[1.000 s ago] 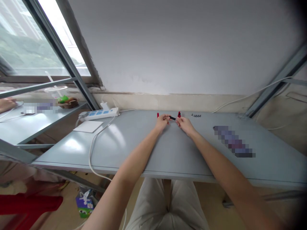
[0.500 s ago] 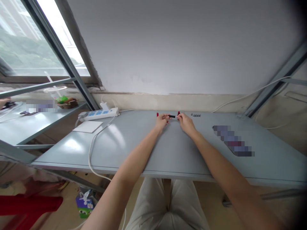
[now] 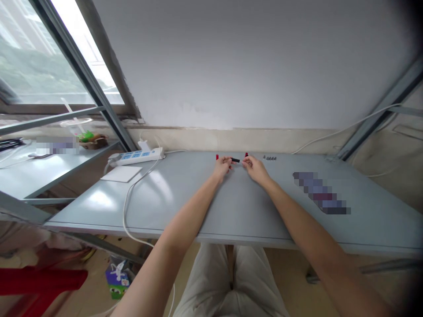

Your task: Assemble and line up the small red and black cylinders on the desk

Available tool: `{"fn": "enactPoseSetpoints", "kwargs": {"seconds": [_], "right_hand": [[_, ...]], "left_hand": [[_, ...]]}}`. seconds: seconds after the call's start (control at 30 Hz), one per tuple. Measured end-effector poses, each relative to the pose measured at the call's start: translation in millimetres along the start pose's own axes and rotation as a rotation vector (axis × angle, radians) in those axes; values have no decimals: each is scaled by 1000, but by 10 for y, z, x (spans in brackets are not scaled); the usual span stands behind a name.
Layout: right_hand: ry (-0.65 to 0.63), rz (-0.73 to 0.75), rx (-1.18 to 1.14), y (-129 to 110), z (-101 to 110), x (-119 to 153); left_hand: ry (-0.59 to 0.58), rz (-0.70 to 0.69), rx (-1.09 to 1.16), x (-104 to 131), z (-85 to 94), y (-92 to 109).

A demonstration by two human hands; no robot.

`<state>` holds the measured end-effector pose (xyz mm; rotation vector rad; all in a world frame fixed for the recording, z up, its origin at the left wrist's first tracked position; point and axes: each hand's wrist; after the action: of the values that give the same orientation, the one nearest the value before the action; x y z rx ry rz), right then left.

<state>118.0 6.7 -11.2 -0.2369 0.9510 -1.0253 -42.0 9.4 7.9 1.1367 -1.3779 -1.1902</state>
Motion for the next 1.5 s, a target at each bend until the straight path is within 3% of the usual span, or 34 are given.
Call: {"fn": "enactPoseSetpoints", "kwargs": {"seconds": [0.2, 0.43, 0.7, 0.9, 1.07, 1.33, 1.5], "right_hand": [[-7, 21, 71, 30, -11, 11], [-59, 0, 137, -12, 4, 30], [-107, -23, 294, -42, 32, 38], [-84, -286, 432, 98, 132, 17], [-62, -403, 429, 207, 180, 7], [-27, -369, 394, 359, 119, 35], [-6, -341, 390, 394, 83, 32]], "left_hand": [[24, -30, -13, 10, -3, -10], [-76, -34, -45, -12, 5, -25], [-17, -58, -80, -11, 12, -10], [119, -142, -239, -134, 5, -89], [97, -241, -586, -222, -122, -161], [93, -260, -716, -293, -428, -182], [142, -260, -755, -290, -517, -224]]}}
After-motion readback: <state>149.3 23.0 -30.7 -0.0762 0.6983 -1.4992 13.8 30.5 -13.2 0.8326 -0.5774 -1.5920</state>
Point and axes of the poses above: each hand's wrist, its own x-axis away from the middle knuckle, its own z-axis out of the back of the hand, y = z × x, and after that the axes turned 7 degrees about z, right-handed
